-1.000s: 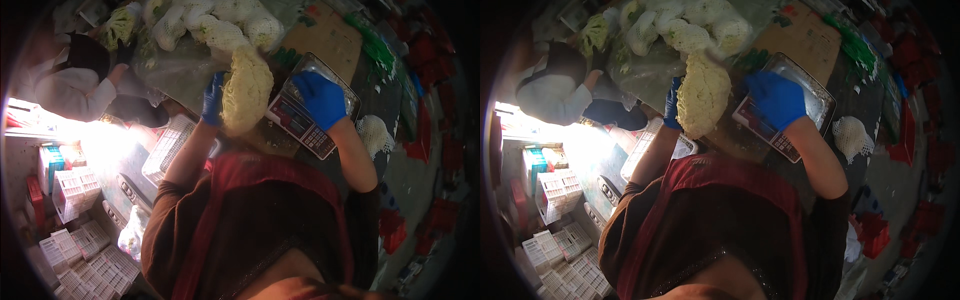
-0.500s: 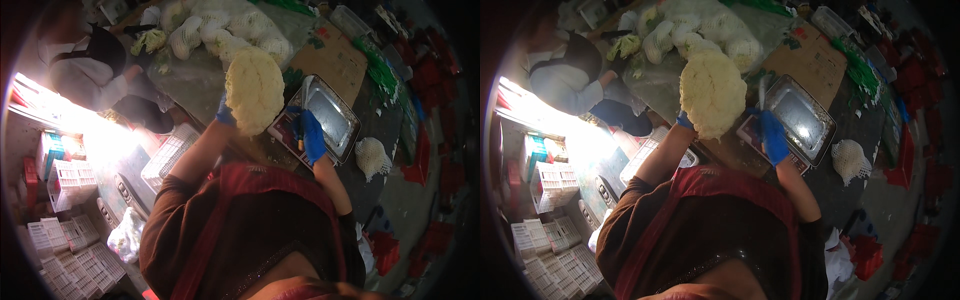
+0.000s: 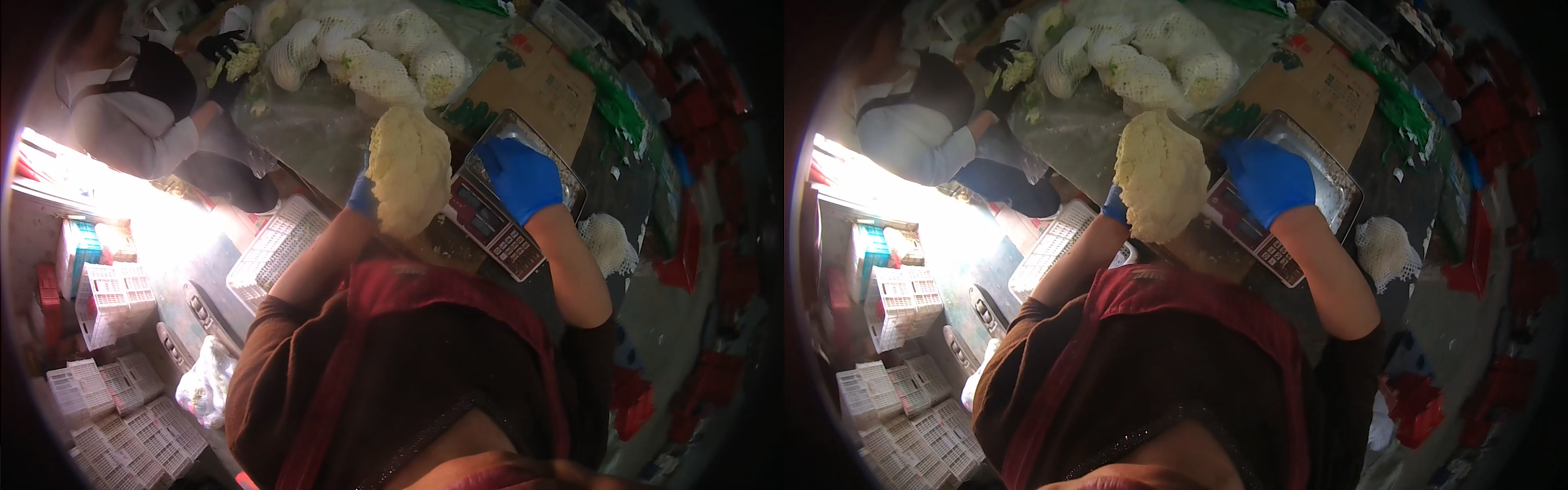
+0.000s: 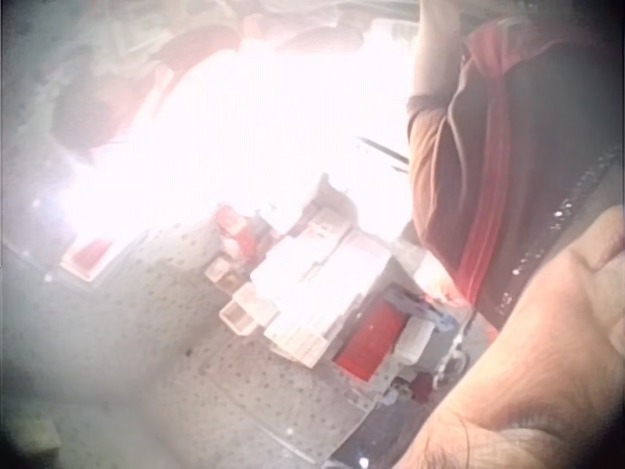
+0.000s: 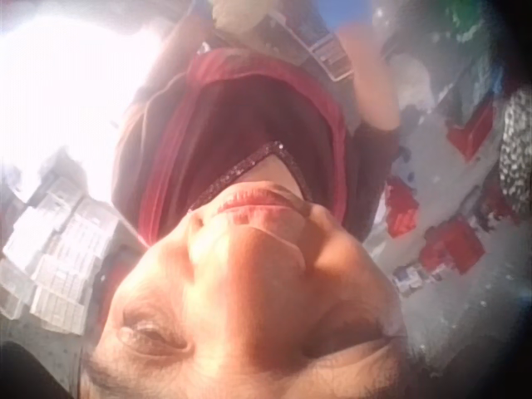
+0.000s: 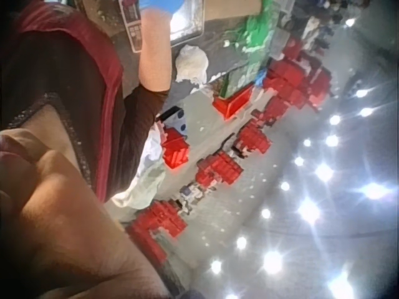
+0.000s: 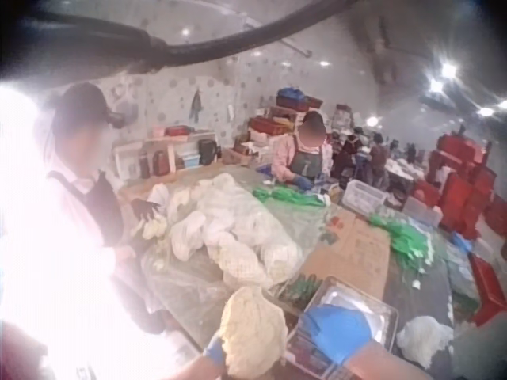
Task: The person repeatedly picks up cauliflower heads, places them on a digital scale, and then removes them. The person also handles plastic bags and foam nets during the process.
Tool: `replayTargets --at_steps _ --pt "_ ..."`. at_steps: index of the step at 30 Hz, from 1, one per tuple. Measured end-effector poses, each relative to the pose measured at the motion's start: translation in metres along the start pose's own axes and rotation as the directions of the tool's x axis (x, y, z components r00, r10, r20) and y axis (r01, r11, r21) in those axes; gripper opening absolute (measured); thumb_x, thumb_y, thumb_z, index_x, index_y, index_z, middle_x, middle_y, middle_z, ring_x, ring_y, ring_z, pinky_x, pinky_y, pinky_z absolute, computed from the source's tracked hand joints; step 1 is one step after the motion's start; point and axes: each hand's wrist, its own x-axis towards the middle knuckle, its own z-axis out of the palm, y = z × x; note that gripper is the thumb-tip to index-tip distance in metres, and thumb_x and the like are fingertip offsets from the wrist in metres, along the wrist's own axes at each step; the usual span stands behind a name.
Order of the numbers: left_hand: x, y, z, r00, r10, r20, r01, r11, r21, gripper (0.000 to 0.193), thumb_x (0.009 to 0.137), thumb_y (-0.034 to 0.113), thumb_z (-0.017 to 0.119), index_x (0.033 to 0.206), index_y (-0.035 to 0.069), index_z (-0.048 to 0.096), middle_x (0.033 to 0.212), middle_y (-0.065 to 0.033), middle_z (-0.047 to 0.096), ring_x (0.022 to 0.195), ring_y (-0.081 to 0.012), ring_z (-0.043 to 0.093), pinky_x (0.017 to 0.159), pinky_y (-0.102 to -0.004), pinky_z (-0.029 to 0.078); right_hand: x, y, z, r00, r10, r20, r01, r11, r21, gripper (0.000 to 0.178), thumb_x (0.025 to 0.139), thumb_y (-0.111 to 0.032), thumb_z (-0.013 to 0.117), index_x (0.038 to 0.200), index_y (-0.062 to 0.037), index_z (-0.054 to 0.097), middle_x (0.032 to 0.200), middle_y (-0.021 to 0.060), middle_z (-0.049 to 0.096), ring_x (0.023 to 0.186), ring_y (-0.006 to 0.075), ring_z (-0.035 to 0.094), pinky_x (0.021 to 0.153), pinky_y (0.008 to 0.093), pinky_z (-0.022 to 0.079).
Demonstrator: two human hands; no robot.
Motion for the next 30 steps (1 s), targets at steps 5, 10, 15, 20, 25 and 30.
replayTargets --at_steps 5,10,15,20,25,30 --pt "-0.024 0.004 0.008 0.981 -0.191 0.028 0.155 0.697 -0.7 0.052 0.1 0.041 0.038 0.14 0.008 0.041 0.14 -0.0114 0.046 0.127 -0.0273 0.044 0.111 -0.0395 0.031 0.0 -0.004 0.005 0.977 -0.192 0.094 0.193 0.981 -0.003 0.022 0.084 -0.028 0.057 0.101 -0.0158 0.064 0.088 0.0101 0.066 0.085 0.0305 0.065 0.069 0.0417 0.052" --pt "-0.031 -0.005 -0.003 0.983 -0.162 0.083 0.181 0.806 -0.564 0.055 0.1 0.042 0.037 0.142 0.007 0.038 0.145 -0.0112 0.041 0.131 -0.0279 0.04 0.111 -0.0404 0.03 0.005 -0.008 -0.002 0.988 -0.101 0.117 0.101 0.995 0.007 0.025 0.092 -0.031 0.053 0.098 -0.0123 0.068 0.093 0.0116 0.067 0.083 0.032 0.065 0.069 0.0402 0.052" --pt "-0.035 -0.01 -0.003 0.983 -0.109 0.15 0.154 0.932 -0.328 0.057 0.101 0.044 0.035 0.144 0.007 0.036 0.149 -0.011 0.036 0.134 -0.0284 0.037 0.112 -0.0414 0.029 0.012 -0.008 -0.007 0.993 -0.013 0.114 0.03 0.988 -0.149 0.023 0.089 -0.029 0.054 0.097 -0.0131 0.068 0.09 0.0116 0.067 0.082 0.0319 0.065 0.068 0.0406 0.052" --pt "-0.027 -0.004 0.051 0.991 -0.116 0.067 0.045 0.76 0.648 0.048 0.092 0.037 0.047 0.128 0.005 0.047 0.132 -0.0125 0.047 0.121 -0.0289 0.045 0.104 -0.0413 0.036 0.013 -0.004 -0.006 0.957 -0.219 0.189 0.234 0.97 -0.063 0.02 0.09 -0.03 0.054 0.09 -0.0132 0.066 0.085 0.0101 0.066 0.076 0.0321 0.064 0.064 0.0423 0.051" --pt "-0.012 -0.01 0.117 0.946 -0.2 0.254 -0.31 -0.785 0.536 0.037 0.081 0.028 0.061 0.108 0.002 0.06 0.109 -0.0146 0.06 0.104 -0.0295 0.055 0.092 -0.0406 0.044 0.013 0.0 -0.007 0.978 -0.2 0.053 0.205 0.973 -0.106 0.021 0.091 -0.031 0.054 0.09 -0.0132 0.065 0.08 0.0113 0.065 0.075 0.0319 0.063 0.063 0.0428 0.05" --pt "-0.012 -0.026 0.147 0.974 0.032 0.226 -0.099 -0.834 0.543 0.032 0.073 0.018 0.064 0.101 0.002 0.062 0.103 -0.0161 0.06 0.094 -0.0296 0.056 0.085 -0.0373 0.045 0.014 0.003 -0.007 0.986 -0.154 0.056 0.158 0.984 -0.076 0.02 0.09 -0.029 0.055 0.089 -0.0119 0.065 0.08 0.0113 0.065 0.076 0.0315 0.063 0.066 0.0421 0.05"
